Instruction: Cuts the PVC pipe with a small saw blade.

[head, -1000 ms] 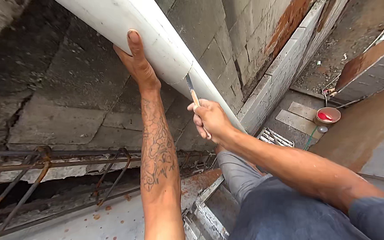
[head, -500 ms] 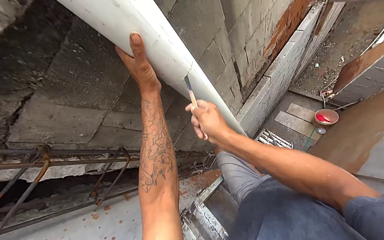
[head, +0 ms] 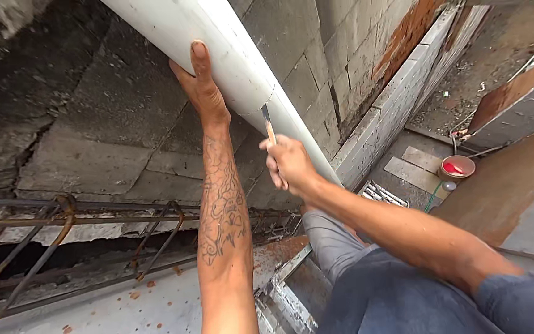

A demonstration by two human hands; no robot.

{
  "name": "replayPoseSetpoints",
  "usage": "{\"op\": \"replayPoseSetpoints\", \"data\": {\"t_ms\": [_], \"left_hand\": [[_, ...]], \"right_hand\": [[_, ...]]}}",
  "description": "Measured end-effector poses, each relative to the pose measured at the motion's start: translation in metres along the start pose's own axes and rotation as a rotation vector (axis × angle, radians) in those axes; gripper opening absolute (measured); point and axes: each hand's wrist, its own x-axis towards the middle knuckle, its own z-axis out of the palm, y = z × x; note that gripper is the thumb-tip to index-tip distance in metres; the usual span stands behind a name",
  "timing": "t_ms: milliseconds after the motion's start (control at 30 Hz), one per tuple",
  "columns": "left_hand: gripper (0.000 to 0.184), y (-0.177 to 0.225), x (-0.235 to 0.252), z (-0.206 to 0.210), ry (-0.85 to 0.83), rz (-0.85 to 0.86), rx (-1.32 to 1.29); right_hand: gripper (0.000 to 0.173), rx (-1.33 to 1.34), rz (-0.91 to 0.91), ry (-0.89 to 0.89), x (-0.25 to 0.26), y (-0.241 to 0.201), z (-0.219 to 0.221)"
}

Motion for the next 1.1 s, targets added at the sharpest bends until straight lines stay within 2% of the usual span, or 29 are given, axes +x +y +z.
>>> {"op": "replayPoseSetpoints", "data": {"t_ms": [100,233,333,433,567,700,833,967,1100], "left_hand": [[0.075,-0.002,-0.011,-0.006,-0.012,-0.034,0.003],[0.08,0.001,-0.001,0.0,0.014,-0.005,-0.005],[0.072,-0.002,-0.008,-0.006,-0.008,-0.043,-0.011],[0.076,0.002,-0.002,-0.004,-0.013,-0.028,-0.009],[0.071,-0.001,-0.006,-0.003,-0.002,-0.037,0.002],[0.074,0.0,-0.002,-0.001,-0.002,-0.023,-0.02],[0.069,-0.003,-0.009,-0.003,-0.003,-0.024,-0.014],[0.071,-0.001,-0.002,-0.001,0.004,-0.01,-0.011],[0.066,-0.004,-0.008,-0.004,-0.005,-0.037,-0.005]], "right_hand": [[0.026,0.026,-0.007,0.038,0.008,-0.001,0.007],[0.029,-0.006,0.009,-0.015,-0.004,0.001,-0.001],[0.026,0.009,-0.012,0.028,0.012,-0.002,0.006],[0.029,0.0,0.002,-0.014,-0.01,0.005,0.001],[0.027,0.008,-0.001,0.025,0.015,-0.005,0.005],[0.029,0.013,-0.018,-0.028,-0.009,0.008,-0.002],[0.026,0.039,-0.023,0.018,0.017,-0.002,0.004],[0.029,0.052,0.016,-0.033,-0.009,0.004,0.001],[0.026,0.071,-0.013,0.024,0.018,-0.004,0.006]]}}
